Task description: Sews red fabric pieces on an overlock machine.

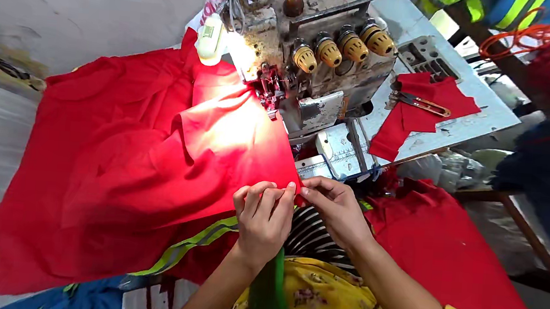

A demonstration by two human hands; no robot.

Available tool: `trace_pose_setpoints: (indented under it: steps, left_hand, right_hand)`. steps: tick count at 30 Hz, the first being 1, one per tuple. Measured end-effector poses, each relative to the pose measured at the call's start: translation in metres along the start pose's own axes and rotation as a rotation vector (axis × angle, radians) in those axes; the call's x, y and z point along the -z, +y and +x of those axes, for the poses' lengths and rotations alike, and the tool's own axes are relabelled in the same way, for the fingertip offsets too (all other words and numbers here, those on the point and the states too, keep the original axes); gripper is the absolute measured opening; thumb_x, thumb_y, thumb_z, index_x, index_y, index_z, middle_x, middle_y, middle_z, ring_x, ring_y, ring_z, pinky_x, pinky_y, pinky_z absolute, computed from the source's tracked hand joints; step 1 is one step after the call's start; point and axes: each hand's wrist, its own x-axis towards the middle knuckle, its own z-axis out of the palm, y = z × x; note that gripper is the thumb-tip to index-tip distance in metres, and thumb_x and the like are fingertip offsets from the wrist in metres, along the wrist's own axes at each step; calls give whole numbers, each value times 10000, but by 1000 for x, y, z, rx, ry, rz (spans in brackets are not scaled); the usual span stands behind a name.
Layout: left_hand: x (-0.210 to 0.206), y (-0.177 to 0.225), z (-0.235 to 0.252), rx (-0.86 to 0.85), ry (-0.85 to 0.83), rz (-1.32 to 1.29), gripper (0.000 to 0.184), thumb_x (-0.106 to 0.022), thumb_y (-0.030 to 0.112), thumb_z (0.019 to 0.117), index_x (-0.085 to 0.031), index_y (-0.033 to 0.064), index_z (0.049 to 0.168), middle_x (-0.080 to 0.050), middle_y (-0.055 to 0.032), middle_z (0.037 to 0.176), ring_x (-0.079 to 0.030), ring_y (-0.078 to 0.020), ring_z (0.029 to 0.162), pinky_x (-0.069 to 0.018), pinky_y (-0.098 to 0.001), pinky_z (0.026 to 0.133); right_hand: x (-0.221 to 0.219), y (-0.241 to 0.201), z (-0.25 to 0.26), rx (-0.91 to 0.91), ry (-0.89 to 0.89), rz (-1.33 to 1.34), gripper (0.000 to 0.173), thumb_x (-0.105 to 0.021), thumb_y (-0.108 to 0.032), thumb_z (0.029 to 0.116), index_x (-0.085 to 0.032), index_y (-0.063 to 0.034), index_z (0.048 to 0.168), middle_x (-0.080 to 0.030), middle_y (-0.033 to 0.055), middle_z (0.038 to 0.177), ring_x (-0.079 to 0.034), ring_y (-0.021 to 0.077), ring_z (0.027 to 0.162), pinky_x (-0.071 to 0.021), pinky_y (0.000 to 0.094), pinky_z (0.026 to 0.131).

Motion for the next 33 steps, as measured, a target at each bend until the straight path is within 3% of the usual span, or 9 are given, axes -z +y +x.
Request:
trace_pose_setpoints:
  steps: [5, 10, 14, 16, 18, 21, 26, 29, 33]
  left_hand:
    - [-1, 4, 2, 4, -2, 20, 145, -634, 136, 954, -766, 94, 913, -649, -51, 762, -587, -223, 918, -345, -370, 935]
    - [-10, -1, -7, -69, 15, -21, 215, -599, 219, 928, -767, 87, 905, -684, -59, 799, -614, -251, 972, -358, -380, 1004]
    - [-9, -18, -22, -48, -38, 120, 628, -548, 667, 912, -512, 153, 1272, -573, -98, 1320, -429, -257, 1389, -133, -460, 1227]
    - [-12, -33, -25, -40, -38, 233, 529, -535, 481, 985, -513, 109, 1360, -583, -110, 1437, -352, -258, 1489, -55, -523, 1225]
    - [-11, -44, -23, -77, -7, 227, 268, -530, 179, 1005, -652, 111, 1233, -720, -54, 1272, -478, -206, 1416, -90, -560, 1196]
    - [-9, -48, -12, -106, -7, 167, 233, -514, 42, 1012, -716, 101, 1112, -767, -55, 1148, -605, -170, 1290, -131, -567, 1191]
    - [-9, -60, 21, -38, -7, 106, 228, -553, 17, 975, -770, 68, 1026, -781, -88, 1091, -694, -227, 1167, -245, -612, 1163]
    - [-9, -68, 45, 21, -61, 60, 236, -578, 20, 948, -797, 42, 1032, -769, -122, 1129, -705, -277, 1154, -335, -628, 1137]
    - [-4, -86, 78, 156, -234, -97, 266, -611, 52, 908, -772, 15, 1116, -720, -187, 1211, -652, -359, 1177, -463, -497, 1024]
  right_hand:
    - [-5, -6, -2, -45, 25, 43, 234, -483, 16, 934, -714, -2, 964, -717, -9, 840, -683, 49, 742, -588, 226, 751]
    - [-9, -5, 7, -67, 50, -9, 72, -656, -22, 931, -684, -43, 868, -685, -22, 730, -649, 36, 655, -561, 197, 668]
    - [-10, -3, 5, -50, 55, 61, 119, -615, -19, 940, -704, -44, 864, -676, -23, 712, -624, 28, 625, -543, 185, 636]
    - [-11, 0, 7, -59, 66, 74, 126, -603, -6, 940, -698, -40, 864, -684, -19, 716, -644, 37, 634, -561, 193, 649]
    - [-15, 1, 14, -69, 101, 77, 122, -603, 7, 943, -696, -28, 872, -696, -6, 728, -670, 54, 641, -590, 206, 661]
    - [-24, -3, 30, -46, 145, 52, 135, -594, 27, 945, -688, -34, 871, -695, -8, 738, -673, 50, 646, -593, 204, 661]
    - [-35, -9, 65, 70, 171, -122, 148, -637, 26, 922, -670, -75, 819, -658, -52, 684, -633, 8, 605, -553, 167, 604]
    - [-36, -2, 91, 239, 204, -286, 321, -663, -74, 910, -512, -182, 648, -499, -112, 562, -461, -35, 487, -396, 138, 490]
    - [-37, -4, 108, 295, 221, -363, 436, -661, -108, 942, -415, -192, 591, -397, -102, 514, -338, -25, 425, -277, 144, 419]
